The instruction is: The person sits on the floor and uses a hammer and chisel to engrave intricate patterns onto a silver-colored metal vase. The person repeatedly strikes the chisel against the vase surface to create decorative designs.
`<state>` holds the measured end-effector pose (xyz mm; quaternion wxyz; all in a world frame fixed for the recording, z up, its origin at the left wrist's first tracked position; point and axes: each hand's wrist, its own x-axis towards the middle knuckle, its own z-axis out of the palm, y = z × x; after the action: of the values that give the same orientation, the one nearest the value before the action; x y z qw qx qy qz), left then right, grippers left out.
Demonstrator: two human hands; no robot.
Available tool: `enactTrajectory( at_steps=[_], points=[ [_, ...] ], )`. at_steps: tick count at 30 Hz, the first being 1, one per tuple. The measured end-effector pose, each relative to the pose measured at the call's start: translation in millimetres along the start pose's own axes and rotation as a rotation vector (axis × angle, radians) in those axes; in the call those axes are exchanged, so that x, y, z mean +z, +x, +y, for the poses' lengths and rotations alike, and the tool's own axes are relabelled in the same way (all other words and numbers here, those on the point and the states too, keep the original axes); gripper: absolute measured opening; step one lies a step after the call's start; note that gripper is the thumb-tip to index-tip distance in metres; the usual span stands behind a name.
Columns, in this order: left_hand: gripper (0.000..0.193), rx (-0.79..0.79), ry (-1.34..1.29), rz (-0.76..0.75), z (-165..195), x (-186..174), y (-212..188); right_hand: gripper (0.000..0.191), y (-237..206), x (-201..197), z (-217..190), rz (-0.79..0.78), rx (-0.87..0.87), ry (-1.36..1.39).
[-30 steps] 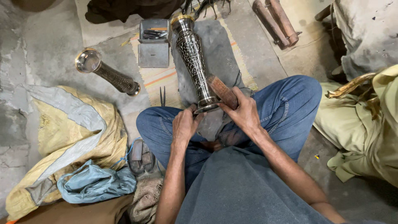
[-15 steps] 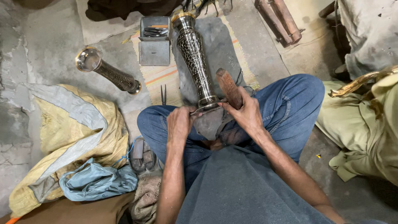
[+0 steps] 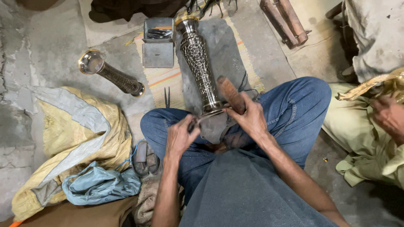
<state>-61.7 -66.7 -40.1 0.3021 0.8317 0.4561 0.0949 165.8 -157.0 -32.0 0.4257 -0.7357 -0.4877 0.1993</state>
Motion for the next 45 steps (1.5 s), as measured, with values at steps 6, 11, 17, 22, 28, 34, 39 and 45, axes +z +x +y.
enactTrajectory(
  at_steps=[6, 11, 17, 22, 28, 34, 39, 45],
  points=[
    [0.021, 0.217, -0.476, -0.186, -2.5, 15.2, -32.1, 0.061, -5.8, -9.6, -3.7, -0.233, 0.222, 0.057],
    [0.023, 0.081, -0.532, 0.007, 1.2, -7.7, 3.8, 0.059, 1.8, -28.1, 0.1, -0.312, 0.169, -0.110],
    [0.028, 0.054, -0.454, 0.078, 8.2, -14.1, 39.6, 0.053, 20.4, -32.5, -7.8, -0.231, 0.124, -0.063],
    [0.026, 0.023, -0.568, 0.034, 6.1, 1.6, 25.0, 0.055, 8.0, -59.0, -21.9, -0.404, 0.335, -0.114],
    [0.019, 0.081, -0.719, 0.113, 1.4, 19.3, 18.7, 0.068, 8.4, -25.8, -0.9, -0.492, 0.364, 0.255],
    [0.021, 0.118, -0.644, 0.135, -3.4, 17.5, 26.7, 0.059, 34.6, -68.2, 31.3, -0.322, 0.248, -0.201],
    [0.022, 0.166, -0.613, 0.150, -0.7, 21.8, 28.6, 0.052, 34.9, -86.9, 30.4, 0.002, 0.318, -0.356],
    [0.020, 0.075, -0.664, 0.195, -3.3, 22.4, 20.9, 0.043, 22.2, -76.7, 10.2, -0.245, 0.354, -0.126]
  ],
)
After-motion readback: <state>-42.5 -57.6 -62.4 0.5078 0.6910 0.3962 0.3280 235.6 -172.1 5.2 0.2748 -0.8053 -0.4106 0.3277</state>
